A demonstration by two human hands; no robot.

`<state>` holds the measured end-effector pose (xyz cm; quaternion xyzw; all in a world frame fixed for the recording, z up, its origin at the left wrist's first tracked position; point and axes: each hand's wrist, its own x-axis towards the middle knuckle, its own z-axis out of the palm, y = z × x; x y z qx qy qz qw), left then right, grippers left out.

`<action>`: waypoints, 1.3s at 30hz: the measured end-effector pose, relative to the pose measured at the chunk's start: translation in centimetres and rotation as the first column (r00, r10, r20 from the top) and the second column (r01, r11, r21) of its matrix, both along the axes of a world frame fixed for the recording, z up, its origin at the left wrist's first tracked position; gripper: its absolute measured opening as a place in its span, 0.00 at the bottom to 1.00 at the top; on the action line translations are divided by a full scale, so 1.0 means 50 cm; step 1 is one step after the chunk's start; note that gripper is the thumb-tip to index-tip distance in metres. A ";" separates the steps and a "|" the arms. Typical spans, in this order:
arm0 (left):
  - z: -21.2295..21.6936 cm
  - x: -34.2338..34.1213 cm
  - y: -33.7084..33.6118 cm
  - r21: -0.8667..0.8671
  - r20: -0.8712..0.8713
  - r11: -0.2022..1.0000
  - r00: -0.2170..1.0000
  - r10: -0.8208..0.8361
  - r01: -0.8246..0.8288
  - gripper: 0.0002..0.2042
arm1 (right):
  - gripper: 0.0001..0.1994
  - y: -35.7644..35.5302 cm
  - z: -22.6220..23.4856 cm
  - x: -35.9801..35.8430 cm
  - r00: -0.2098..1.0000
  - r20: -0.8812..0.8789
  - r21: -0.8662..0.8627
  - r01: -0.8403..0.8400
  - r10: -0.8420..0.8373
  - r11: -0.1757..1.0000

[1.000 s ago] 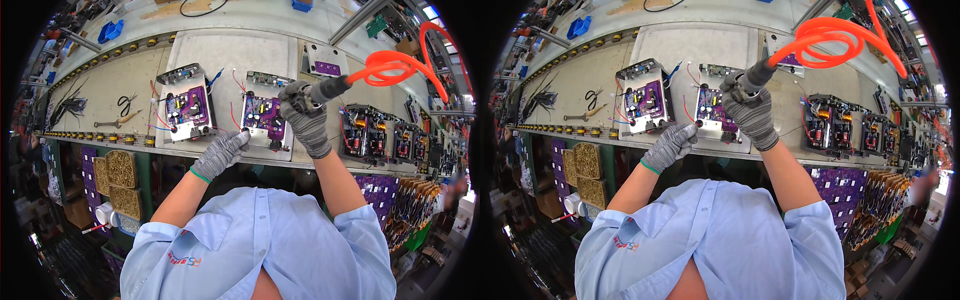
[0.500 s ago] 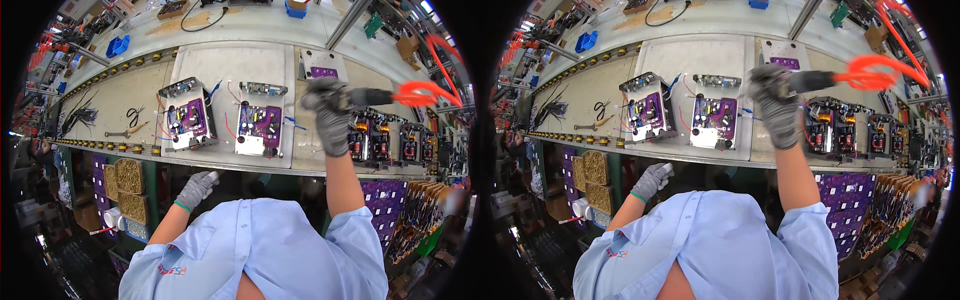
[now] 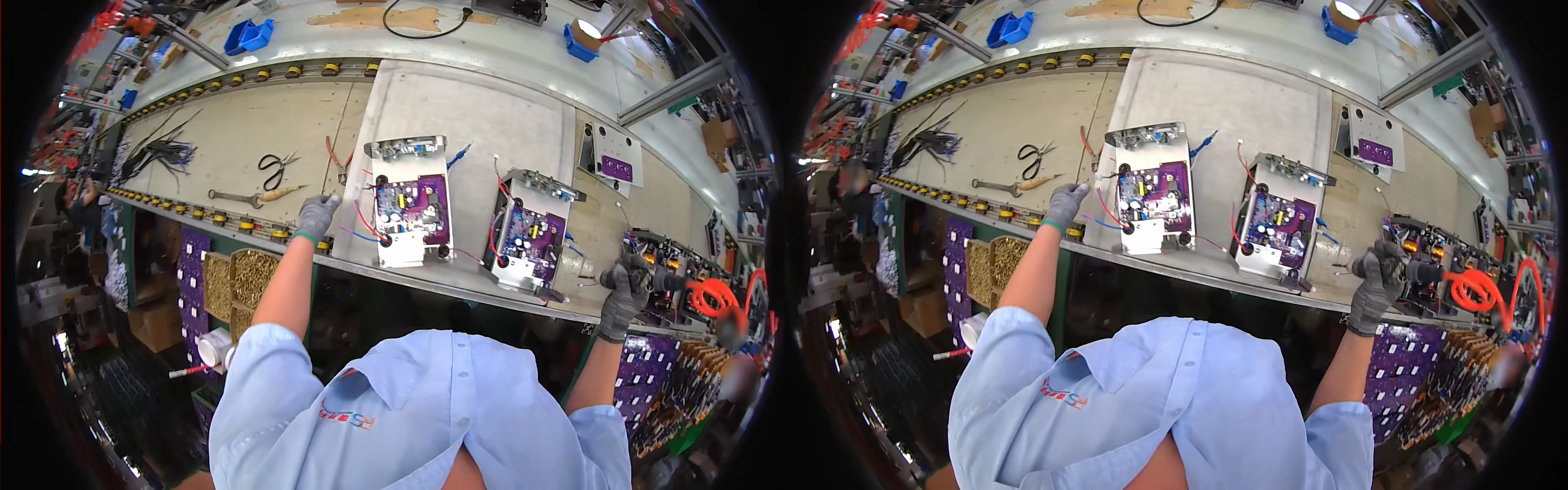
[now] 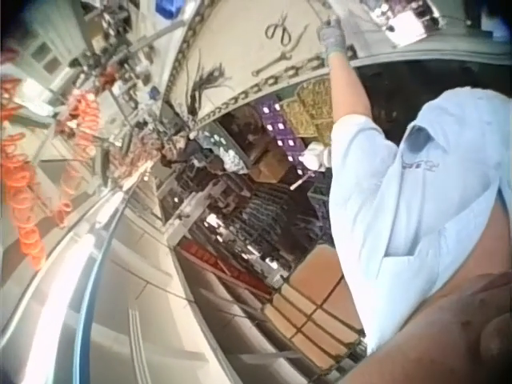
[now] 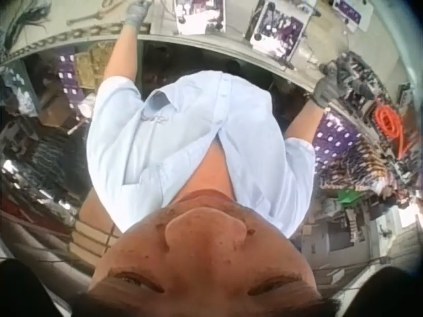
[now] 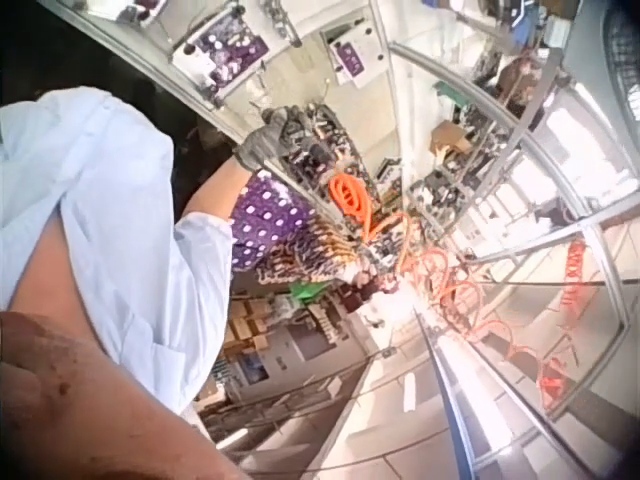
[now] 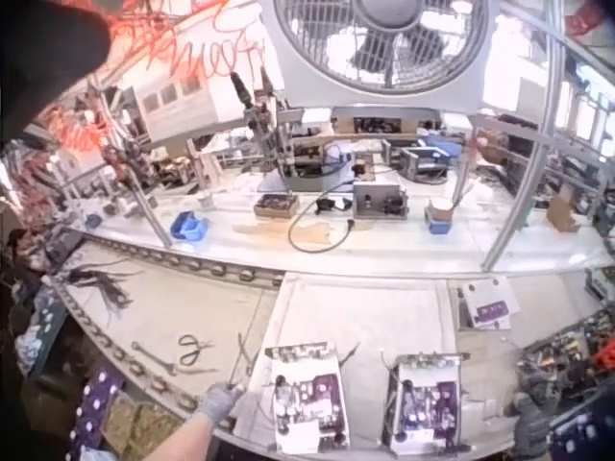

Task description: Assembling electronic circuit boards by inserting components and using an electric screwdriver to secure them into metal housings on a factory assembly line.

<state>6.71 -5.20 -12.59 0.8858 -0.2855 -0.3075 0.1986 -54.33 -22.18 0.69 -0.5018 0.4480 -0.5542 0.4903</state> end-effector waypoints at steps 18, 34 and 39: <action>-0.197 0.326 0.031 -0.041 -0.448 0.994 0.887 -0.110 0.102 0.25 | 0.13 0.010 0.026 0.248 0.966 -0.125 0.061 0.237 -0.228 0.970; 0.244 -0.349 0.154 -0.066 -0.452 0.728 0.630 -0.631 0.682 0.30 | 0.16 0.051 0.002 0.190 0.985 0.154 0.103 0.064 -0.080 0.993; 0.087 -0.704 -0.026 -0.474 -0.257 0.490 0.417 -0.872 0.732 0.22 | 0.14 0.139 0.082 0.094 0.987 -0.076 0.169 0.153 -0.142 0.974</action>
